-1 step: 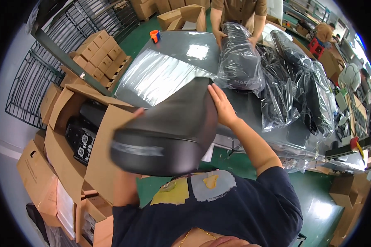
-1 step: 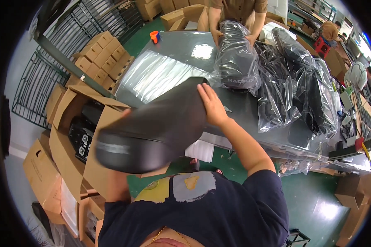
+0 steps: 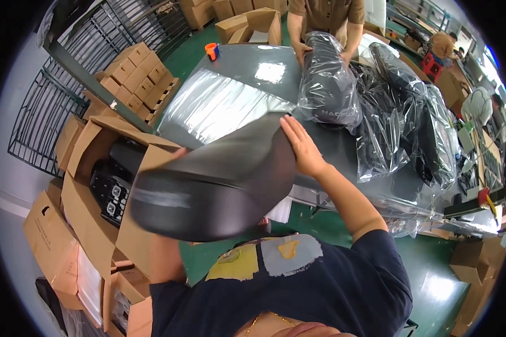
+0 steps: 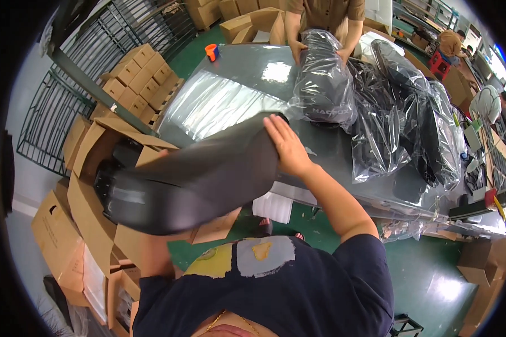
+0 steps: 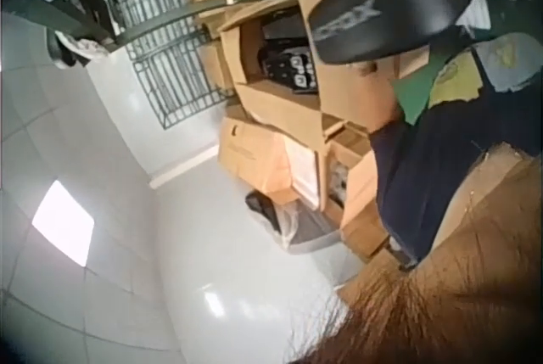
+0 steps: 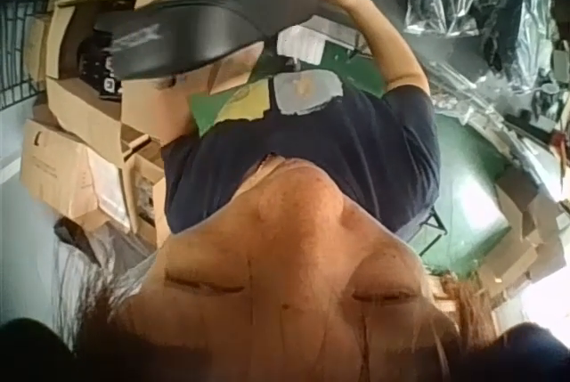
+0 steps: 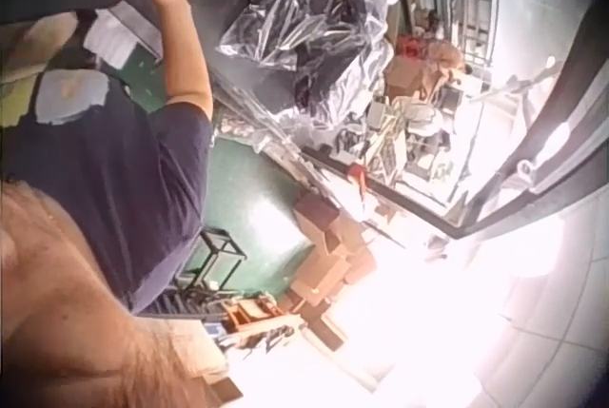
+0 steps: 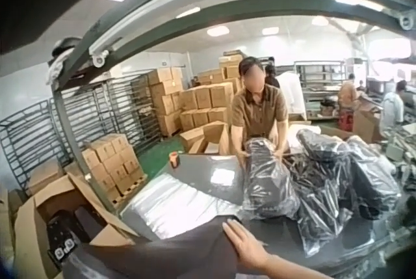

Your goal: Removing bike seats from a large cardboard box, putting them into plastic bags, and placing them on a work table.

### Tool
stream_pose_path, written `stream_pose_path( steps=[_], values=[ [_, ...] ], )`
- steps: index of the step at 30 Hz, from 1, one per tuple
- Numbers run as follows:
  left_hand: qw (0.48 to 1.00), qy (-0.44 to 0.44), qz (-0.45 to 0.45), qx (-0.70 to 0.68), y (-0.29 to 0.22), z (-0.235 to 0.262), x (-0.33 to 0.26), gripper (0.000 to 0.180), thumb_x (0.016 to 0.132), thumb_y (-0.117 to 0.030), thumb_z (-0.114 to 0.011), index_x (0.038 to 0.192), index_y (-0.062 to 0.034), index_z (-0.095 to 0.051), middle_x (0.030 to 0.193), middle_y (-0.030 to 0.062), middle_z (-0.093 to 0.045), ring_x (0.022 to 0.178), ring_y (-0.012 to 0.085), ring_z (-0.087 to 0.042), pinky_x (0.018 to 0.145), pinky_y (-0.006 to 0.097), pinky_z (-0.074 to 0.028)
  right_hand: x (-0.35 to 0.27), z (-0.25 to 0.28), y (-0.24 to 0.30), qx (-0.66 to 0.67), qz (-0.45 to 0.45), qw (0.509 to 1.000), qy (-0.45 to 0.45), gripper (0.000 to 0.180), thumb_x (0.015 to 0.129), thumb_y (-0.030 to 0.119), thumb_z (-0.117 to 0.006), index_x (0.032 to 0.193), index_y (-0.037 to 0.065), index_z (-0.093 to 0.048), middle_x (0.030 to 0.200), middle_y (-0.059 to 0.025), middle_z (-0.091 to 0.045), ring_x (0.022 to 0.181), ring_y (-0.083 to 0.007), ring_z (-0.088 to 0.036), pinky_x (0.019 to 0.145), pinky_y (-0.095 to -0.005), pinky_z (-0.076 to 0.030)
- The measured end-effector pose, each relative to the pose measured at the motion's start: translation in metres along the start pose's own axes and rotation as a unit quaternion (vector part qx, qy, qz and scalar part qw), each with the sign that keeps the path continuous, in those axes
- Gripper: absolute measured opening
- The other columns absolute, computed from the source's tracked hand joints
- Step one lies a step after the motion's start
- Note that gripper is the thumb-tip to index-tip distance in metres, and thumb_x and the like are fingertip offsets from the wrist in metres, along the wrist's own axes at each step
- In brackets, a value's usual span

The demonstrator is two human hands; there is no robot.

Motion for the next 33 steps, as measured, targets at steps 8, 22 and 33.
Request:
stream_pose_path(
  steps=[8,22,33],
  values=[
    [0.910,-0.109,0.017,0.399,-0.046,-0.002,-0.013,0.063,0.077,-0.010,-0.058,0.136,-0.0006,-0.038,0.137,0.0103,-0.044,0.124,0.0249,-0.044,0.105,0.037,-0.034,0.003,0.090,0.057,0.375,-0.041,0.898,0.228,0.082,0.068,0.016,-0.073,0.139,0.003,-0.033,0.129,-0.0171,-0.049,0.115,-0.0289,-0.050,0.096,-0.0367,-0.040],
    [0.715,-0.206,0.116,0.658,0.164,0.194,0.126,0.031,0.088,-0.034,-0.058,0.098,-0.0053,-0.064,0.090,0.0102,-0.065,0.084,0.0251,-0.062,0.076,0.031,-0.047,-0.218,0.106,0.000,0.543,-0.566,0.616,-0.072,0.066,0.060,0.018,-0.059,0.122,-0.003,-0.049,0.107,-0.0138,-0.061,0.094,-0.0266,-0.062,0.087,-0.0366,-0.049],
    [0.507,-0.186,0.072,0.838,0.187,0.246,0.170,0.022,0.086,-0.028,-0.056,0.084,-0.0076,-0.062,0.088,0.0113,-0.059,0.086,0.0312,-0.057,0.076,0.045,-0.045,-0.213,0.092,0.011,0.485,-0.644,0.584,-0.095,0.068,0.055,0.020,-0.061,0.119,-0.001,-0.051,0.106,-0.0113,-0.060,0.096,-0.0257,-0.059,0.086,-0.0352,-0.048]
  ],
)
Point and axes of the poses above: each hand's wrist, its own x-axis towards the middle knuckle, its own z-axis out of the back of the hand, y = z × x, the point moved 1 cm from there along x, towards the middle knuckle
